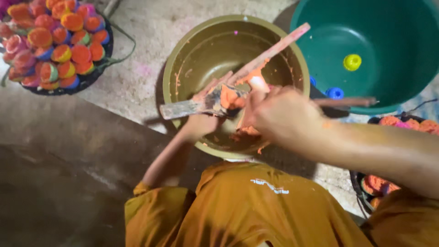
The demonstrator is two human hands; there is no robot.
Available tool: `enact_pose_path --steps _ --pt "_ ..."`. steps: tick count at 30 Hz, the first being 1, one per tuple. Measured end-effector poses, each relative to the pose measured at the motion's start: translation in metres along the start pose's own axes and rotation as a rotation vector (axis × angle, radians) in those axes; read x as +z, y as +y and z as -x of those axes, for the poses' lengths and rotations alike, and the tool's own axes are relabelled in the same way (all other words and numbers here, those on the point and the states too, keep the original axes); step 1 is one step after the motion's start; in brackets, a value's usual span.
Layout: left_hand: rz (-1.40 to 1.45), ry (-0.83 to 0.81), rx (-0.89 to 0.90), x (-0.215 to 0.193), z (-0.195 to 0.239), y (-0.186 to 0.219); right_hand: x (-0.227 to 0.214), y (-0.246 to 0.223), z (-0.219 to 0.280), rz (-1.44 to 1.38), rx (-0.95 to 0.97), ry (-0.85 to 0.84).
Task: The person scoops orange paste from a metal bowl and loads it into a handheld wooden press. They then press the paste into small plastic molds arranged in a basket, creating flower-shaped items. The person repeats this process, occasionally adjusting the molds and clearing excess paste.
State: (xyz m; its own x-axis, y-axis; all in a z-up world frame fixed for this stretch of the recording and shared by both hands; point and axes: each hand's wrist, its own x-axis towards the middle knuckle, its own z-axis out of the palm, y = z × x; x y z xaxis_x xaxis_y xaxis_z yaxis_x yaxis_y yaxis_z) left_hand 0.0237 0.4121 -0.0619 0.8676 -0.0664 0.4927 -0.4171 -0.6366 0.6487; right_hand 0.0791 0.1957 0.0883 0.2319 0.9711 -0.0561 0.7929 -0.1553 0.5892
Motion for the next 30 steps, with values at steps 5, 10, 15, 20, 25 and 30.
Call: enact_pose_path --steps 5,10,15,20,25,30 --pt "-0.249 -0.078 0.070 0.014 0.002 -0.001 0.042 -0.031 -0.003 -0.152 -0.086 0.039" --pt "-0.001 0.127 -0.351 -0.017 -0.002 -0.001 -0.011 0.020 0.041 -0.391 0.151 0.011" --pt "0.125 0.493 -0.137 -0.011 -0.017 -0.005 0.045 0.014 0.008 -1.599 0.243 0.294" --pt "-0.089 0.475 -0.045 -0.007 0.000 -0.041 0.151 -0.051 0.018 -2.118 0.366 -0.072" --pt "-0.004 0.553 -0.238 -0.011 0.005 -0.064 0.131 -0.040 0.046 -1.741 0.426 0.249" --pt "-0.109 0.469 -0.187 0.001 -0.018 -0.044 0.088 -0.046 -0.009 -1.360 0.352 0.646"
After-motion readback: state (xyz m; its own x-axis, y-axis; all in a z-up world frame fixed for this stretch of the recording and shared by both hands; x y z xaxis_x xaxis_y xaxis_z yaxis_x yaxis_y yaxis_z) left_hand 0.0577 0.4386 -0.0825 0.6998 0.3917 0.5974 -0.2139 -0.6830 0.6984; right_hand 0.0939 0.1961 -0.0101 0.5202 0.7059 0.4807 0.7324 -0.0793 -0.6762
